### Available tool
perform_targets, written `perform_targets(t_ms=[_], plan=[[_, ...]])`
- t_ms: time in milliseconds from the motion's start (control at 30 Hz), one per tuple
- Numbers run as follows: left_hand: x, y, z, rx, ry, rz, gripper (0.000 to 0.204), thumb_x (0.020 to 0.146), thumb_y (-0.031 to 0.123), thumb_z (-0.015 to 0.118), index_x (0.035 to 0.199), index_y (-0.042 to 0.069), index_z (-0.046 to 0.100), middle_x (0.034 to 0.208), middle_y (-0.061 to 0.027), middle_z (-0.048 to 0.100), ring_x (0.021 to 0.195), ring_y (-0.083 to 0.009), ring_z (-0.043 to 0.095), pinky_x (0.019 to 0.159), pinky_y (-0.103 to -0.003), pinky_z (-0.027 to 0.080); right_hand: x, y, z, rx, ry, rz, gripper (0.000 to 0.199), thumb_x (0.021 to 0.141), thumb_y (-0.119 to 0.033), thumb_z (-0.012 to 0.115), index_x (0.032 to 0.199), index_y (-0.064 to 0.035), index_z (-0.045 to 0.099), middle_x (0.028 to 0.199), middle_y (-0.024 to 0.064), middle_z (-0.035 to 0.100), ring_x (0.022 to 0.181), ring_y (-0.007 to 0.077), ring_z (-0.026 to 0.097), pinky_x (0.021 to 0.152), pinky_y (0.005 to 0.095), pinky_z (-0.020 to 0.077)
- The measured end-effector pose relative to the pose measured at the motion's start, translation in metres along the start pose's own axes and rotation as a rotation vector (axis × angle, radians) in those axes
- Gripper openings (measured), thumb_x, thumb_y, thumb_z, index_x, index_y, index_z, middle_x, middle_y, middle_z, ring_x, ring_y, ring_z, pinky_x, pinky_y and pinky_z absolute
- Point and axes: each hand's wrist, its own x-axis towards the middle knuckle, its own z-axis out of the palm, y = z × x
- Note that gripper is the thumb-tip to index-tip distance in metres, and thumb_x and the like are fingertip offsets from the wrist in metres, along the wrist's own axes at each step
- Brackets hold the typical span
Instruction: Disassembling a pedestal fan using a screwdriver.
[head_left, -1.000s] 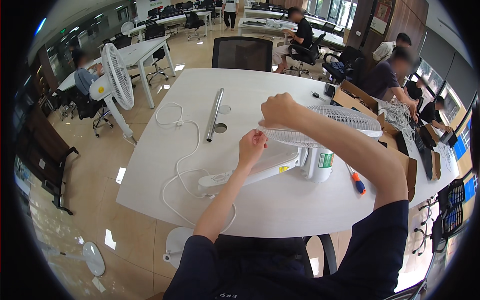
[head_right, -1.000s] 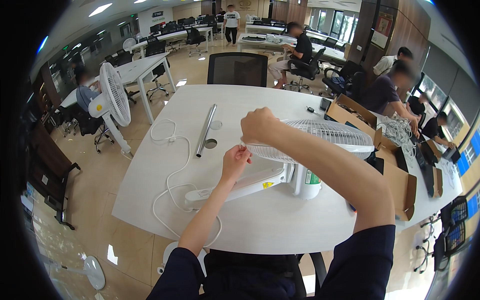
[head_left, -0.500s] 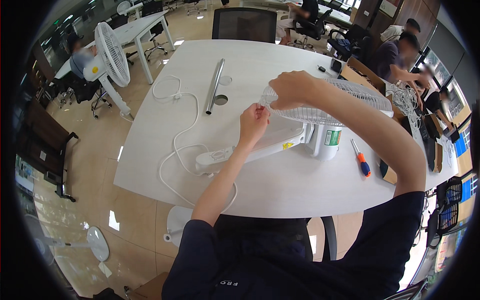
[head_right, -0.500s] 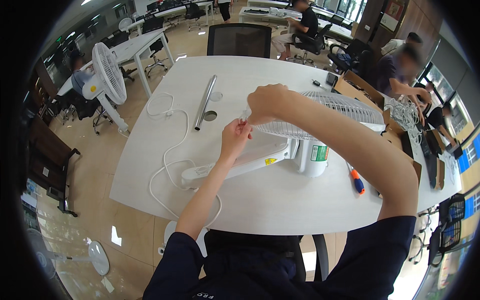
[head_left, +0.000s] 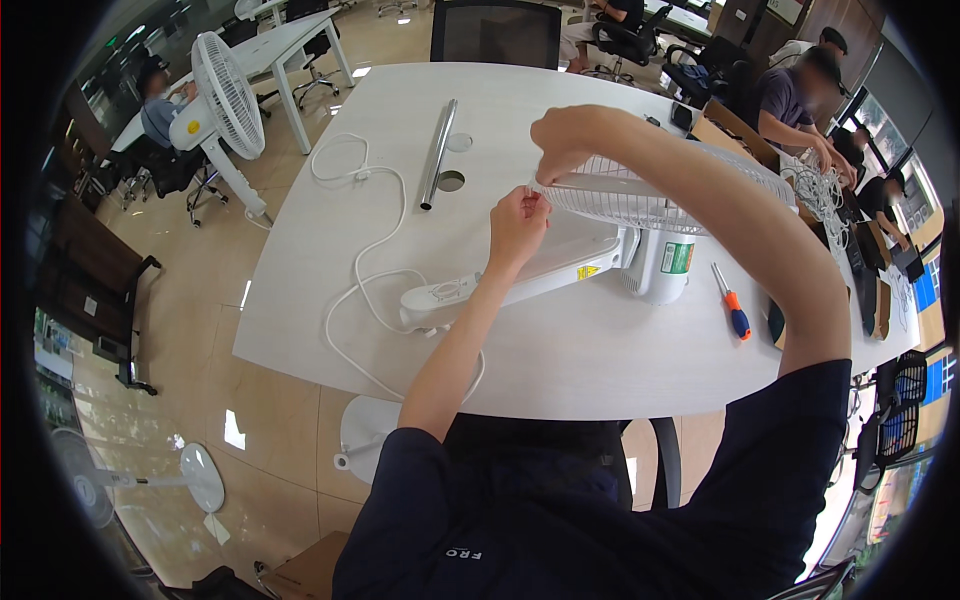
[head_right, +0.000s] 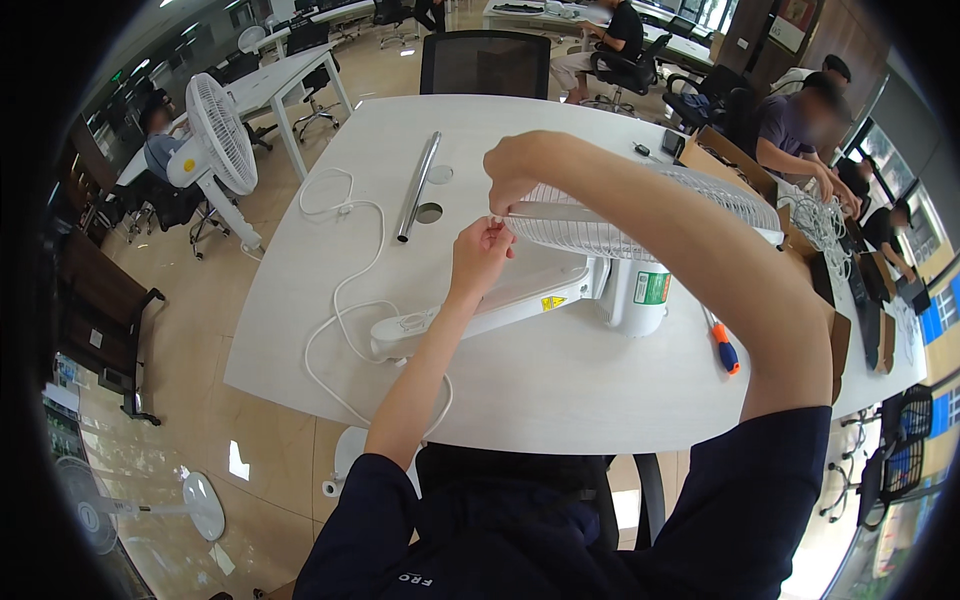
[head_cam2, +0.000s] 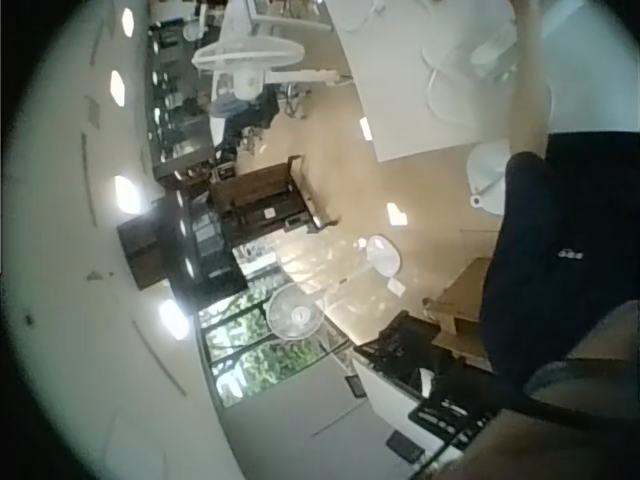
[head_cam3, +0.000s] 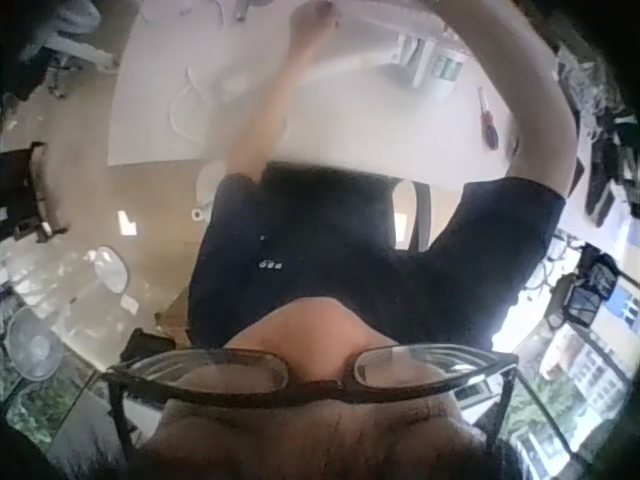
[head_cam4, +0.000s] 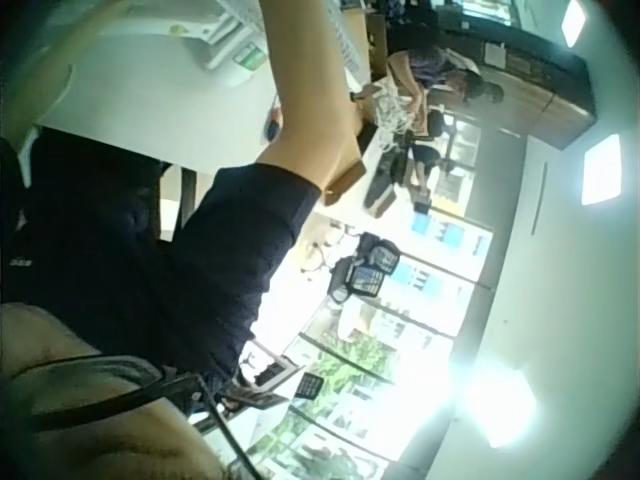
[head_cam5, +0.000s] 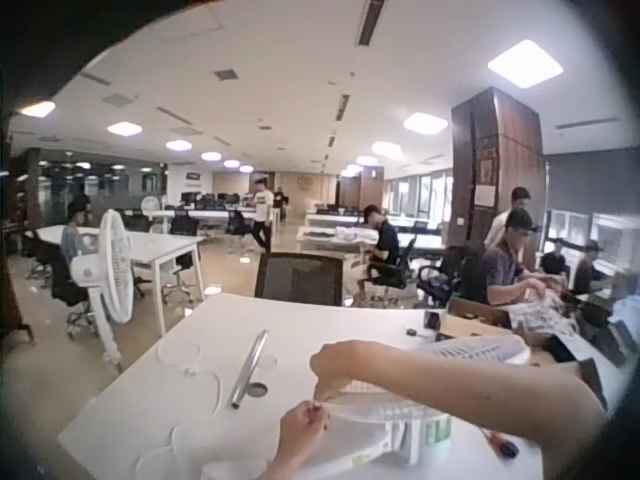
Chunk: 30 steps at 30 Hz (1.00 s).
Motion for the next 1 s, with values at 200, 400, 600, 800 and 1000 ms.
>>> perform_targets(t_ms=[200,400,600,800,1000], plan=[[0.0,0.002,-0.002,0.028,-0.002,0.018,0.013,0.093,0.008,0.062,0.094,-0.005,0.065,0.077,-0.0102,0.071,0.06,-0.0169,0.068,0.06,-0.03,0.053,0.004,0.002,-0.011,0.0,0.042,-0.03,0.053,0.06,-0.04,0.08,0.089,0.0045,0.074,0.089,0.0219,0.073,0.079,0.036,0.072,0.069,0.0445,0.0576],[0.004,-0.01,0.003,0.067,0.037,0.054,0.014,0.092,0.009,0.063,0.096,-0.004,0.067,0.079,-0.0102,0.072,0.068,-0.0189,0.07,0.067,-0.032,0.054,0.016,0.032,-0.015,-0.199,0.159,-0.059,0.049,0.059,-0.035,0.085,0.091,0.0007,0.073,0.097,0.0189,0.071,0.094,0.0365,0.071,0.079,0.043,0.0592],[0.007,-0.01,0.0,0.084,0.022,0.047,0.021,0.095,0.009,0.06,0.106,-0.008,0.064,0.083,-0.0081,0.07,0.066,-0.0138,0.066,0.064,-0.029,0.054,0.001,0.025,0.005,-0.31,0.1,-0.095,0.047,0.057,-0.027,0.088,0.094,-0.0011,0.074,0.101,0.0193,0.07,0.097,0.0352,0.071,0.08,0.0432,0.0589],[0.006,-0.006,-0.001,0.086,-0.014,-0.01,0.022,0.095,0.01,0.06,0.109,-0.007,0.064,0.083,-0.0078,0.07,0.067,-0.0133,0.066,0.064,-0.028,0.054,0.004,0.025,0.009,-0.343,0.07,-0.034,0.035,0.064,-0.017,0.081,0.095,-0.0027,0.075,0.099,0.0182,0.072,0.095,0.0346,0.073,0.075,0.0428,0.0602],[0.004,0.0,-0.002,0.031,-0.023,-0.071,0.024,0.095,0.016,0.064,0.105,-0.005,0.068,0.085,-0.0104,0.073,0.07,-0.0169,0.069,0.067,-0.031,0.055,-0.016,0.034,0.02,-0.369,0.186,0.103,0.023,0.075,-0.017,0.071,0.093,-0.0035,0.076,0.099,0.0174,0.073,0.094,0.0337,0.074,0.077,0.0424,0.0608]])
